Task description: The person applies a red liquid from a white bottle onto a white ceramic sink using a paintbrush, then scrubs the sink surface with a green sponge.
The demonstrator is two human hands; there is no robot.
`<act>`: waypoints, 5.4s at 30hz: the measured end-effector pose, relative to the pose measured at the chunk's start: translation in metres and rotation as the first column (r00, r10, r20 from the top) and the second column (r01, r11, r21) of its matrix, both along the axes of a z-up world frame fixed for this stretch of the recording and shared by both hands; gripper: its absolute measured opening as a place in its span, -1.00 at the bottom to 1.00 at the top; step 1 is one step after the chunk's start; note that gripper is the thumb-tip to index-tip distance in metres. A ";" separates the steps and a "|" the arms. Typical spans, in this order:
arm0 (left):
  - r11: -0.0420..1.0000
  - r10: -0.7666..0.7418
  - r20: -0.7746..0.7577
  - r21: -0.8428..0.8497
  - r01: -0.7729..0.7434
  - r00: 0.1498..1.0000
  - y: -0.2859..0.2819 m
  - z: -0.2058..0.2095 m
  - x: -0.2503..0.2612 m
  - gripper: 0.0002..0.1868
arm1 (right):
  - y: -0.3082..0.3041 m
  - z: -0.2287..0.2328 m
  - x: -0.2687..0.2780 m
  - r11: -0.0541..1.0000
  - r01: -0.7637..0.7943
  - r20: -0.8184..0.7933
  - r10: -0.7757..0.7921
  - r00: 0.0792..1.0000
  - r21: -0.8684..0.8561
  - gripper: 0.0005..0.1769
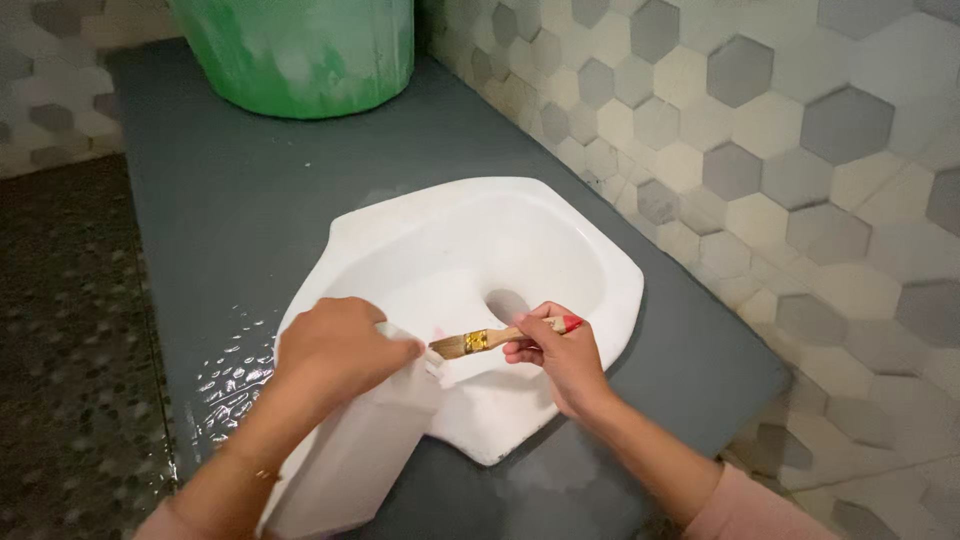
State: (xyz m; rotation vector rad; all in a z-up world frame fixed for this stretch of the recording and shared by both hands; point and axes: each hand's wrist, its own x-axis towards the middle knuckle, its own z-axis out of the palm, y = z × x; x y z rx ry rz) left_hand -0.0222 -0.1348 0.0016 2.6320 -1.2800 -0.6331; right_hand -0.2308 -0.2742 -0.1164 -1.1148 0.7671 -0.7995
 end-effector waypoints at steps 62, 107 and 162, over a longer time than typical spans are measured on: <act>0.790 -0.122 -0.068 0.597 0.138 0.990 0.113 0.034 0.022 -0.50 | -0.008 0.018 -0.109 0.445 -0.323 -0.500 -0.371 0.783 -0.835 -0.90; 0.907 -0.012 -0.010 0.422 0.015 1.000 0.126 0.043 0.005 -0.53 | 0.011 0.004 -0.131 0.487 -0.357 -0.508 -0.220 0.833 -0.797 -0.89; 0.937 -0.080 0.065 0.345 0.052 0.995 0.113 -0.040 0.035 -0.07 | -0.234 0.036 0.008 0.514 -0.764 -0.919 -0.271 0.286 -0.389 -0.89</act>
